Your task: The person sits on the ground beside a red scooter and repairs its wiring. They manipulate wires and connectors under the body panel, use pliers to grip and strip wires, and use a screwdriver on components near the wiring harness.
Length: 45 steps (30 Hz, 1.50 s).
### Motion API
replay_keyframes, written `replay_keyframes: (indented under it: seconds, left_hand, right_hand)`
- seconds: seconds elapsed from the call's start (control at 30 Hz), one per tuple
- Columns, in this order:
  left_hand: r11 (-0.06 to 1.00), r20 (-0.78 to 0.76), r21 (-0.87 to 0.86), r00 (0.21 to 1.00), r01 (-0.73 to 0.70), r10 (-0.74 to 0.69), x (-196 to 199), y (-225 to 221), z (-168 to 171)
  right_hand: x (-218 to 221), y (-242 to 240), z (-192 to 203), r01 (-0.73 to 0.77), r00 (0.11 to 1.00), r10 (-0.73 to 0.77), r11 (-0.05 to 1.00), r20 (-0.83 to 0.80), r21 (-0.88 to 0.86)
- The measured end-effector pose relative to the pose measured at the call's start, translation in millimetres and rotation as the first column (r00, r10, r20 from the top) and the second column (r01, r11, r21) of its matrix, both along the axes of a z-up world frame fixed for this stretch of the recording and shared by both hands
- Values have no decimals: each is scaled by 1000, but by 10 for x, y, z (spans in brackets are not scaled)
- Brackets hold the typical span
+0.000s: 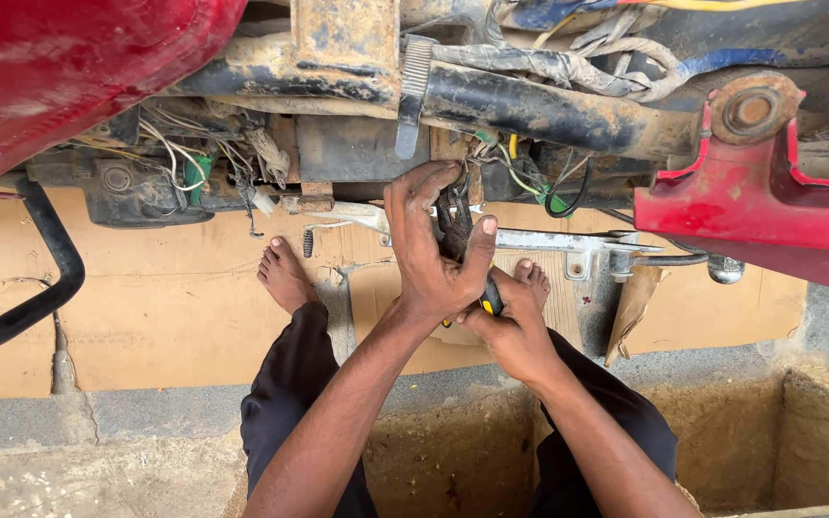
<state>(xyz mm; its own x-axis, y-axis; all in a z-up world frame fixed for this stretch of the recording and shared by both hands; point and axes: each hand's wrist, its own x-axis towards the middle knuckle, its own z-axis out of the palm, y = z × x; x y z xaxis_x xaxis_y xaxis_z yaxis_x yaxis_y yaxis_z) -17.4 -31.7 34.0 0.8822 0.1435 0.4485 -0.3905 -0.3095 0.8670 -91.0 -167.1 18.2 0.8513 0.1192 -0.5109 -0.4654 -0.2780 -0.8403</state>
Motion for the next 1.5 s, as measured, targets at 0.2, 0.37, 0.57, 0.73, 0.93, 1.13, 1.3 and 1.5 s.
replay_keyframes:
  seconds: [0.2,0.37,0.57,0.73,0.93,1.13,1.3,1.5]
  left_hand:
    - [999,-32,-32,999,15,-16,1,27,24]
    - [998,-45,-63,999,23,-26,18,53,41]
    - [995,-57,-89,998,33,-38,17,69,14]
    - [997,-76,-70,996,39,-44,24,90,50]
    - [997,-71,-58,996,43,-47,21,94,55]
    - [998,-51,-53,998,35,-38,52,109,69]
    - [998,-51,-48,998,42,-44,62,157,76]
    - [996,-38,-39,996,77,-79,93,234,44]
  right_hand:
    - [-41,-47,-65,31,999,-32,994,8,106]
    - [-64,-96,-113,13,1000,-15,995,22,103]
    - [-36,-103,-69,34,999,-27,988,-47,151]
    - [-5,-117,-19,0,998,12,982,-65,188]
    - [-5,-75,-9,43,997,-25,969,-75,243]
    - [-30,-107,-29,-77,990,79,997,119,-20]
    - [33,-66,81,-77,986,74,997,151,14]
    - [35,-23,97,64,998,-62,938,-17,341]
